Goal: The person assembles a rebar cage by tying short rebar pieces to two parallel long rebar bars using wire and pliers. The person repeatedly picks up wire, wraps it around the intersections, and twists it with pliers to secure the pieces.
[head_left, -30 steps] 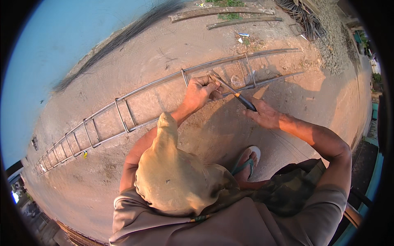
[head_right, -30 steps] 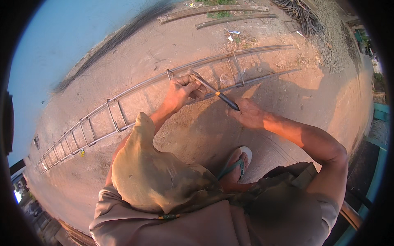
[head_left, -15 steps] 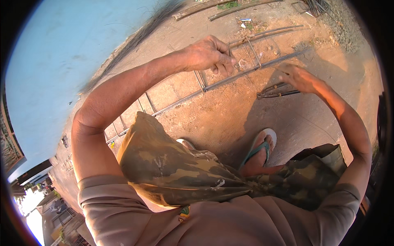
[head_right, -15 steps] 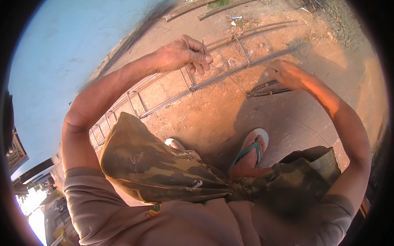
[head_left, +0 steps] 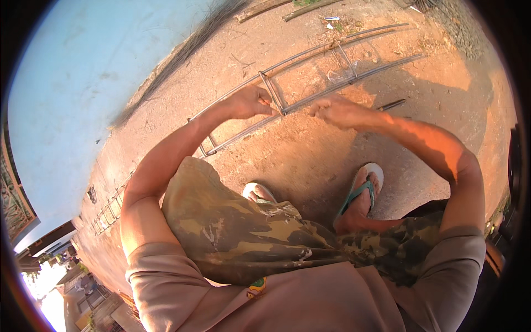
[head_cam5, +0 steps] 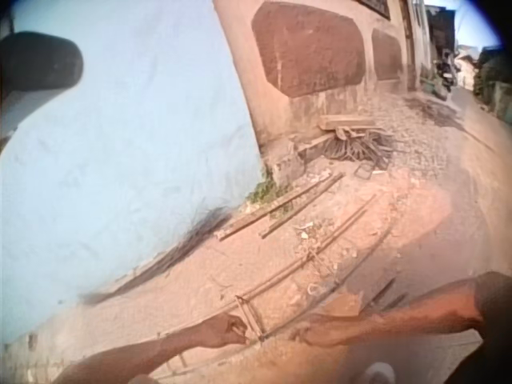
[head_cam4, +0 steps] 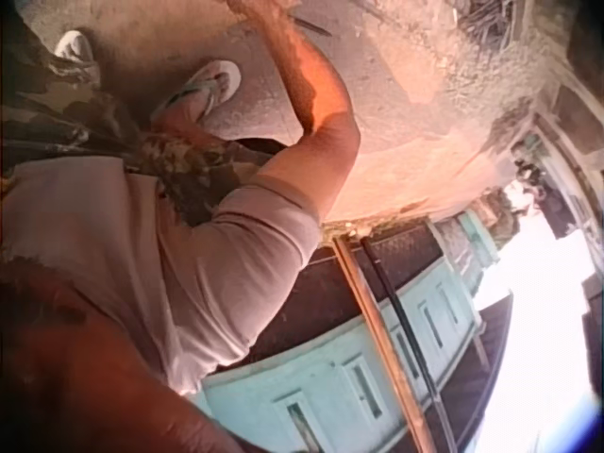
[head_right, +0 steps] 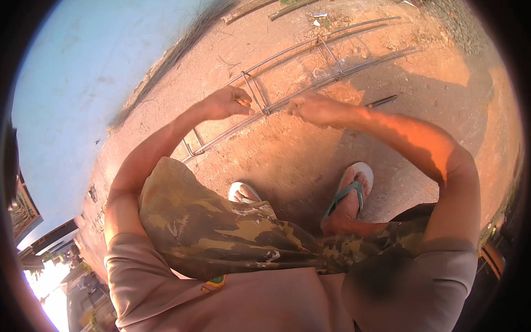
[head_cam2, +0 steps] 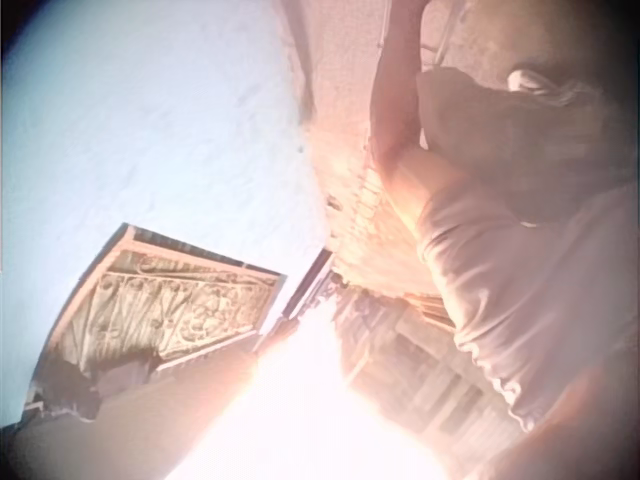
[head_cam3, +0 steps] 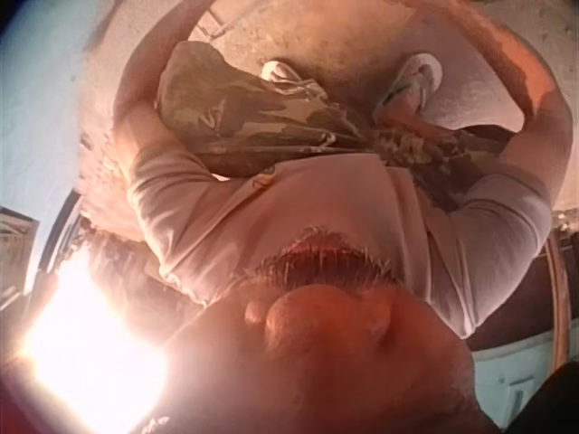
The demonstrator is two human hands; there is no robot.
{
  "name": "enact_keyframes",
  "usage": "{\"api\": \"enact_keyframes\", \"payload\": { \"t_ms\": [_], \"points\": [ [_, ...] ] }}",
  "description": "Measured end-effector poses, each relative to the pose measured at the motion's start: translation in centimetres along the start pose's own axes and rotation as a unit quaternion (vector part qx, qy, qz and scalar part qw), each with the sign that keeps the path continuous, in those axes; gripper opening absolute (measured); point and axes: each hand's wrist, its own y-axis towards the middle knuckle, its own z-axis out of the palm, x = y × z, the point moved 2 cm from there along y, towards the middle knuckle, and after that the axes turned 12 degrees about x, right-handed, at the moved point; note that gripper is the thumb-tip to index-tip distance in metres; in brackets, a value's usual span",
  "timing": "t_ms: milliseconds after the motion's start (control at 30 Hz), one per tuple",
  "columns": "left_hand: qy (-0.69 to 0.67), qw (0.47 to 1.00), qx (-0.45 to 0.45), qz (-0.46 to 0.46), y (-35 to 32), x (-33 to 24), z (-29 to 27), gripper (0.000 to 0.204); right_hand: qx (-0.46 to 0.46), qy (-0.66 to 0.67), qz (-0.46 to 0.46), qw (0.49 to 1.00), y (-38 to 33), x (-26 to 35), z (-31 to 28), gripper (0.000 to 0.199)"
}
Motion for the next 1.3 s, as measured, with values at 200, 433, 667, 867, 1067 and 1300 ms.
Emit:
{"api": "enact_keyframes", "payload": {
  "t_ms": [200,433,667,867,1067,1300],
  "points": [
    [-0.198,0.980,-0.009,-0.016,4.2,3.5,6.5,0.061,-0.053,0.307,-0.044,0.949,6.2,-9.7,5.7,0.020],
    [-0.249,0.966,0.014,-0.069,4.8,2.9,6.0,0.057,-0.128,0.493,-0.138,0.849,13.9,-8.4,8.1,0.010],
    [-0.349,0.932,0.063,-0.075,5.8,3.7,5.2,0.069,-0.091,0.586,-0.212,0.777,15.1,-6.2,8.6,0.007],
    [-0.342,0.927,0.070,-0.135,5.9,2.4,4.5,0.083,-0.037,0.572,-0.211,0.792,15.1,-7.5,6.2,0.008],
    [-0.386,0.901,0.078,-0.182,7.0,2.3,4.8,0.083,-0.047,0.544,-0.207,0.812,15.4,-7.8,5.9,0.011],
    [-0.396,0.901,0.167,-0.057,6.9,3.7,4.7,0.057,-0.118,0.507,-0.147,0.841,13.7,-6.0,7.0,0.011]
  ]
}}
